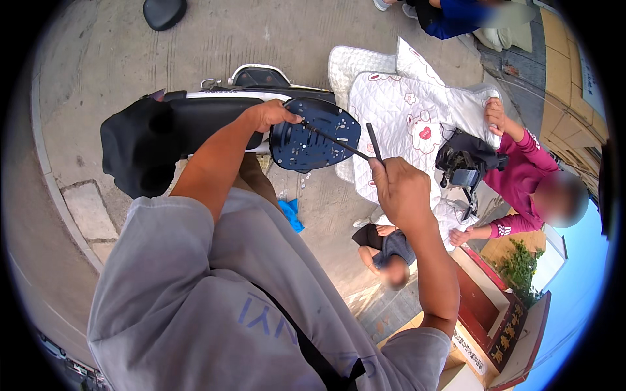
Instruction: The person repairs the rear storage box of a white electric scooter. They use a cordless drill to remove screws from the box lid, then switch to a manual T-handle wrench to tighten the screws back in. The task involves handling the lid, the drill, and the wrench while standing on a sidewalk.
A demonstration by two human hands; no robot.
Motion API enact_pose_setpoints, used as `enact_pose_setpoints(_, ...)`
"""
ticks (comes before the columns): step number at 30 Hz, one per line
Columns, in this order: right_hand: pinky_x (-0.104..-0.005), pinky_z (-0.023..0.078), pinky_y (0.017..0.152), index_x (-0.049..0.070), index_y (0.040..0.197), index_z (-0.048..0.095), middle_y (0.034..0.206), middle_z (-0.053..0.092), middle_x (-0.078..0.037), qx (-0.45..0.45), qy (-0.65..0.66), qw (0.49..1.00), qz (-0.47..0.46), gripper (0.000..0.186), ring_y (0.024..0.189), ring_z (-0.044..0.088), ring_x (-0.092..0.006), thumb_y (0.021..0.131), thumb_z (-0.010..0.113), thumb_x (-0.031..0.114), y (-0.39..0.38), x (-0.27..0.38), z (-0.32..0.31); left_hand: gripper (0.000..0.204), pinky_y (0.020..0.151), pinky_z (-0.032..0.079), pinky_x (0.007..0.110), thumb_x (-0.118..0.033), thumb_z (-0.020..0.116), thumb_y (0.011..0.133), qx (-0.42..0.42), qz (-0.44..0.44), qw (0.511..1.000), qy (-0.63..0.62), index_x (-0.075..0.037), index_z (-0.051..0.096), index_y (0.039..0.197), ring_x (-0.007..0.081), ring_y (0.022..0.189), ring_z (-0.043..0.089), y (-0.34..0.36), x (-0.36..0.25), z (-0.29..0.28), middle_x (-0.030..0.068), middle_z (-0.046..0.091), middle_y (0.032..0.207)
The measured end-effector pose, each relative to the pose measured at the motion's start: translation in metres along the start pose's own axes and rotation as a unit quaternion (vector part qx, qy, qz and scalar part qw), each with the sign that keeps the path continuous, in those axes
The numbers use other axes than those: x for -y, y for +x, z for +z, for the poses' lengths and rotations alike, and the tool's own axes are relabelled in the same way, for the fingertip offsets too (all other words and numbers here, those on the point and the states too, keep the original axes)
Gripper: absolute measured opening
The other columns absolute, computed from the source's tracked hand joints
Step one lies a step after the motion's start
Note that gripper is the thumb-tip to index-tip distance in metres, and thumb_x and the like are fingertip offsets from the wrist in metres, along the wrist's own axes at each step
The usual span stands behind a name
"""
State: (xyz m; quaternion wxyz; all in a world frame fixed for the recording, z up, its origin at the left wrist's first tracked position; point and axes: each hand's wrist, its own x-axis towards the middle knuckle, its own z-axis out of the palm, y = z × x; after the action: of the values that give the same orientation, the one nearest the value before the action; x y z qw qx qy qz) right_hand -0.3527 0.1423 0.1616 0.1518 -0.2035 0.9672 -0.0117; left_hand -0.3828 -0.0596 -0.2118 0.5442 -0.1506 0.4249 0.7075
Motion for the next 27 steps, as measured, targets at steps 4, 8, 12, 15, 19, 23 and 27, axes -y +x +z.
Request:
enact_pose_setpoints(4, -0.0381, 0.041, 0.046, 0.001, 0.070, 0.062, 0.051, 0.050, -0.010, -0.030, 0.305, 0.907, 0.287, 0.051, 0.045, 0.052, -0.0193, 0.110, 0.059, 0.033, -0.016, 0.016, 0.032, 0.037, 0.103, 0.051, 0.045, -0.014, 0.084, 0.088, 0.014, -0.021, 1.000, 0.000, -0.004, 0.075, 0.123, 0.0258, 0.114, 0.067, 0.008, 0.003, -0.006, 0.0082, 0.075, 0.121)
enact_pose_setpoints(8, -0.0399, 0.040, 0.043, 0.002, 0.074, 0.058, 0.056, 0.051, -0.009, -0.052, 0.535, 0.673, 0.508, 0.047, 0.046, 0.054, -0.0212, 0.105, 0.067, 0.037, -0.010, 0.027, 0.036, 0.037, 0.106, 0.050, 0.046, -0.014, 0.084, 0.089, 0.017, -0.035, 0.999, -0.015, -0.004, 0.075, 0.124, 0.0258, 0.116, 0.067, -0.002, -0.008, -0.002, 0.0083, 0.075, 0.121)
enact_pose_setpoints(12, -0.0446, 0.050, 0.054, 0.002, 0.107, 0.066, 0.088, 0.068, -0.017, -0.148, 0.026, 0.965, 0.217, 0.026, 0.067, 0.067, -0.0379, 0.099, 0.074, 0.025, -0.005, 0.035, 0.025, 0.037, 0.110, 0.044, 0.043, -0.015, 0.083, 0.089, 0.028, -0.029, 0.999, -0.025, -0.005, 0.076, 0.123, 0.0239, 0.118, 0.065, 0.003, -0.002, -0.004, 0.0066, 0.076, 0.120)
enact_pose_setpoints(15, -0.0459, 0.054, 0.067, -0.001, 0.124, 0.064, 0.100, 0.068, -0.019, -0.135, 0.010, 0.989, 0.062, 0.032, 0.084, 0.070, -0.0373, 0.097, 0.072, 0.015, -0.004, 0.017, 0.017, 0.036, 0.108, 0.046, 0.043, -0.014, 0.083, 0.089, 0.037, -0.010, 0.999, -0.024, -0.004, 0.076, 0.122, 0.0237, 0.116, 0.066, -0.001, -0.004, -0.002, 0.0070, 0.076, 0.120)
enact_pose_setpoints(19, -0.0423, 0.052, 0.071, -0.003, 0.126, 0.063, 0.102, 0.067, -0.018, 0.022, -0.049, 0.997, -0.064, 0.038, 0.087, 0.067, -0.0319, 0.091, 0.073, 0.009, 0.000, 0.024, -0.023, 0.034, 0.104, 0.050, 0.042, -0.013, 0.083, 0.089, 0.014, -0.008, 1.000, 0.004, -0.003, 0.076, 0.121, 0.0236, 0.113, 0.067, 0.004, 0.001, -0.005, 0.0077, 0.076, 0.119)
enact_pose_setpoints(23, -0.0404, 0.047, 0.055, 0.002, 0.090, 0.069, 0.074, 0.062, -0.012, 0.037, -0.060, 0.993, -0.094, 0.019, 0.058, 0.059, -0.0269, 0.097, 0.073, 0.019, 0.006, 0.019, -0.013, 0.035, 0.103, 0.051, 0.042, -0.014, 0.083, 0.090, -0.006, -0.006, 1.000, 0.013, -0.002, 0.076, 0.122, 0.0244, 0.111, 0.068, 0.002, 0.001, -0.008, 0.0086, 0.076, 0.119)
enact_pose_setpoints(27, -0.0390, 0.039, 0.043, 0.006, 0.065, 0.056, 0.056, 0.057, -0.013, 0.008, 0.500, 0.700, 0.510, 0.048, 0.043, 0.053, -0.0270, 0.103, 0.069, 0.031, -0.001, 0.020, 0.014, 0.046, 0.114, 0.038, 0.042, -0.020, 0.088, 0.085, 0.003, -0.013, 1.000, 0.006, 0.000, 0.075, 0.124, 0.0287, 0.130, 0.059, -0.003, -0.004, 0.000, 0.0145, 0.071, 0.133)
